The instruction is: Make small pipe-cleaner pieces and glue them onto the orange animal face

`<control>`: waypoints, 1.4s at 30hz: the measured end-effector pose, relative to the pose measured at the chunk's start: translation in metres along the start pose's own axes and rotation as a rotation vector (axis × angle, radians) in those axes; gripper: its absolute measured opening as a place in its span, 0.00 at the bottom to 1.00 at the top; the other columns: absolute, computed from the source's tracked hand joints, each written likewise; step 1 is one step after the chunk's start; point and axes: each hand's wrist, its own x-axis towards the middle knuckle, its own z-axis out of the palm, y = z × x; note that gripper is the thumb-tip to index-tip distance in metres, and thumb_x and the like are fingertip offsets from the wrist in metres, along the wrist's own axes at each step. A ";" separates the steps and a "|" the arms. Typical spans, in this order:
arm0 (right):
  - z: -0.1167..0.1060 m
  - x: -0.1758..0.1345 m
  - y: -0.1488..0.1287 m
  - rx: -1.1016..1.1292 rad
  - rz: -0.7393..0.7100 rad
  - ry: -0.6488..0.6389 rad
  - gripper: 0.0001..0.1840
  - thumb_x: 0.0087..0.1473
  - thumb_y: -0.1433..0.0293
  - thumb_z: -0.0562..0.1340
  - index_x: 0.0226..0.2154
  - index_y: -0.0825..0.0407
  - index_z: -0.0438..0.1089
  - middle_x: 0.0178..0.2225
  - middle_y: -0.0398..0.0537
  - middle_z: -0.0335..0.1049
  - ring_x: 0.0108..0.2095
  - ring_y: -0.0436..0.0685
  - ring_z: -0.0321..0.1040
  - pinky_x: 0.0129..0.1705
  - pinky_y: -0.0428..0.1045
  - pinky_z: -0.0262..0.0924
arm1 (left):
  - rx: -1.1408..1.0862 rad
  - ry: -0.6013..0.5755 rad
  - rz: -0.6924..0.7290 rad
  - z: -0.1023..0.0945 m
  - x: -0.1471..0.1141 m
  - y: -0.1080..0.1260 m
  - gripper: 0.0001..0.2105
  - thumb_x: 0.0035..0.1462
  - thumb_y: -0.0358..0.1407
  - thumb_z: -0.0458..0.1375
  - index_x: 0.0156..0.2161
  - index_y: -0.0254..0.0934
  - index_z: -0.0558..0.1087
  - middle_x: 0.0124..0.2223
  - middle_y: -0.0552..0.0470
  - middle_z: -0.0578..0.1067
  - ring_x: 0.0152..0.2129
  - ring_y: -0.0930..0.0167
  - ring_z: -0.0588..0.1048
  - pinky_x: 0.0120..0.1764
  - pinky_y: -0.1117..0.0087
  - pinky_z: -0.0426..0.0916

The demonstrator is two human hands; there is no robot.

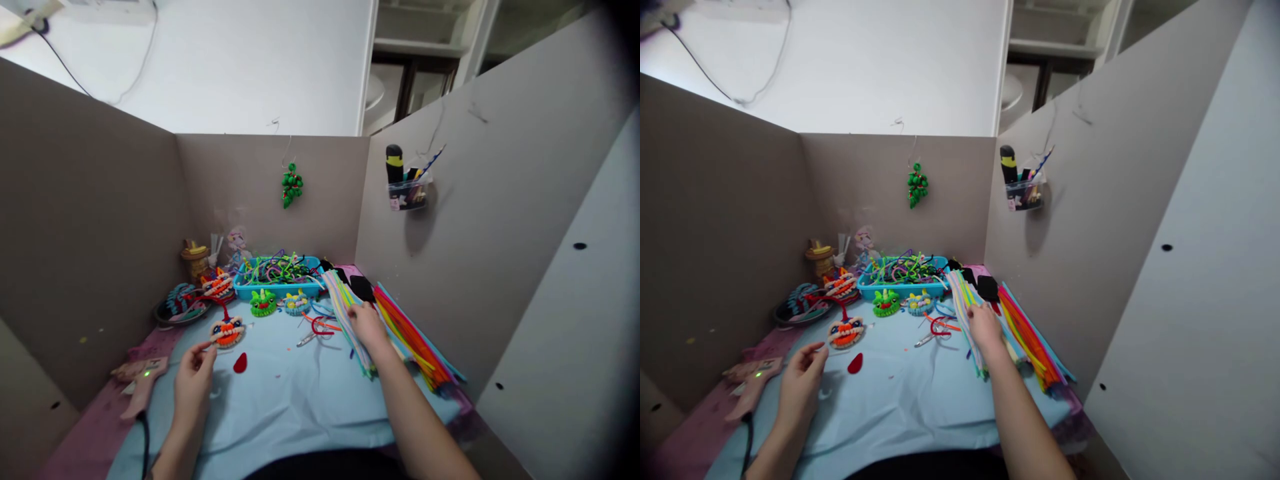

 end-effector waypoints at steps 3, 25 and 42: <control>0.002 -0.001 -0.002 -0.013 -0.002 0.023 0.13 0.54 0.68 0.54 0.38 0.48 0.72 0.40 0.51 0.63 0.39 0.56 0.63 0.39 0.46 0.54 | 0.007 0.002 -0.006 0.000 0.000 0.001 0.26 0.35 0.52 0.61 0.36 0.33 0.69 0.21 0.60 0.61 0.16 0.77 0.58 0.19 0.76 0.52; 0.010 0.013 0.004 0.790 -0.001 0.319 0.15 0.48 0.62 0.51 0.22 0.55 0.65 0.23 0.46 0.66 0.28 0.53 0.63 0.29 0.44 0.57 | 0.007 0.011 -0.023 0.000 -0.001 0.005 0.26 0.32 0.54 0.61 0.33 0.35 0.69 0.19 0.60 0.61 0.16 0.76 0.59 0.19 0.75 0.52; -0.038 -0.013 -0.039 1.226 -0.129 0.170 0.14 0.45 0.59 0.59 0.23 0.54 0.64 0.20 0.41 0.62 0.20 0.48 0.59 0.23 0.43 0.55 | 0.011 -0.034 0.062 0.002 -0.002 -0.002 0.21 0.40 0.49 0.60 0.35 0.33 0.70 0.21 0.59 0.62 0.18 0.76 0.60 0.21 0.76 0.55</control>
